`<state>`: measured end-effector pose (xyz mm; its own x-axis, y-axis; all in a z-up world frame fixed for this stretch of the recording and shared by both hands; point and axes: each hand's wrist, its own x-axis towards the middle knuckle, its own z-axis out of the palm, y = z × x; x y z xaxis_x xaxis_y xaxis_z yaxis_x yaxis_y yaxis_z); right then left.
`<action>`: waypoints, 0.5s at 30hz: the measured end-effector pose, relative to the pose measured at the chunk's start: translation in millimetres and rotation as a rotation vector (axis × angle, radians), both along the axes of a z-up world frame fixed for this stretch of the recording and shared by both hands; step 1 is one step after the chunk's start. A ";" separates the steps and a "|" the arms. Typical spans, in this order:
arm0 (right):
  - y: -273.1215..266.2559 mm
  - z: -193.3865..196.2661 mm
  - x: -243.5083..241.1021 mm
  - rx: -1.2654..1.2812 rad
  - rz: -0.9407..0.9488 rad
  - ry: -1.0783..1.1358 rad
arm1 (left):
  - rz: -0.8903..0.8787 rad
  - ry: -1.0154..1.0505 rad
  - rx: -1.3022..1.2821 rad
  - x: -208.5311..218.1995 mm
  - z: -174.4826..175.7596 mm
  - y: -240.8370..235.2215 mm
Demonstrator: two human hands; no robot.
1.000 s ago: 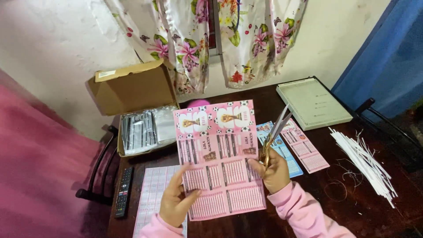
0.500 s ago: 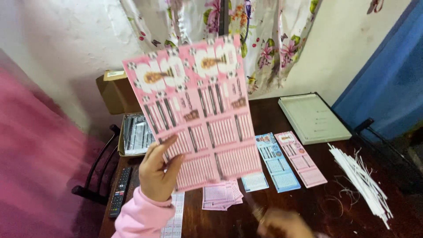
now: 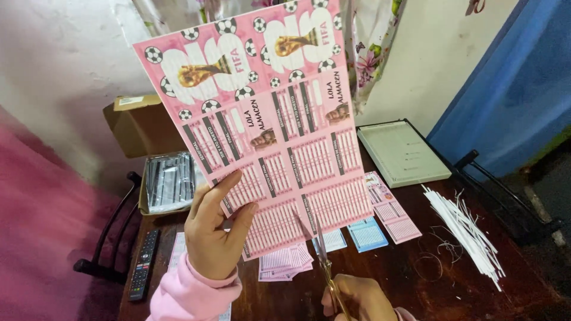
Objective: The person uses scissors to cut a large pink sheet of paper containing printed grids and text into smaller rectangular strips. The person repeatedly picks up the paper, cuts along the lines, and places the resulting strips onto a wooden table alongside other similar cut pieces.
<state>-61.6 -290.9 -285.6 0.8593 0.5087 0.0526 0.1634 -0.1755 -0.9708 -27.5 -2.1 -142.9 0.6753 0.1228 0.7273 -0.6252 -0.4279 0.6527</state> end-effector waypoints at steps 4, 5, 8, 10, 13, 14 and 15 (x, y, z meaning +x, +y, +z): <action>5.9 7.2 -6.2 0.070 -0.017 0.016 | -0.002 -0.026 0.030 -5.2 0.4 -3.4; 7.1 10.6 -6.7 0.039 -0.031 0.010 | -0.004 -0.029 0.033 -5.5 0.5 -4.1; 8.9 10.5 -7.8 -0.004 -0.038 -0.027 | -0.015 -0.039 0.035 -7.8 -0.5 -4.5; 9.0 6.5 -7.4 -0.018 -0.033 -0.065 | -0.027 -0.052 0.032 -7.5 0.7 -4.3; 9.6 3.7 -8.7 -0.086 -0.109 -0.072 | 0.000 -0.041 0.052 -8.8 2.9 -3.3; 10.1 6.9 -8.2 -0.061 -0.089 -0.092 | 0.018 -0.053 0.076 -8.7 3.0 -2.9; 10.3 10.0 -7.9 -0.035 -0.070 -0.112 | 0.037 -0.065 0.101 -8.9 3.1 -2.8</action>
<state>-69.5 -280.6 -275.6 0.8826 0.4507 0.1338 0.2570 -0.2240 -0.9401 -36.4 -4.9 -139.9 0.6228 0.0704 0.7792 -0.6474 -0.5128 0.5638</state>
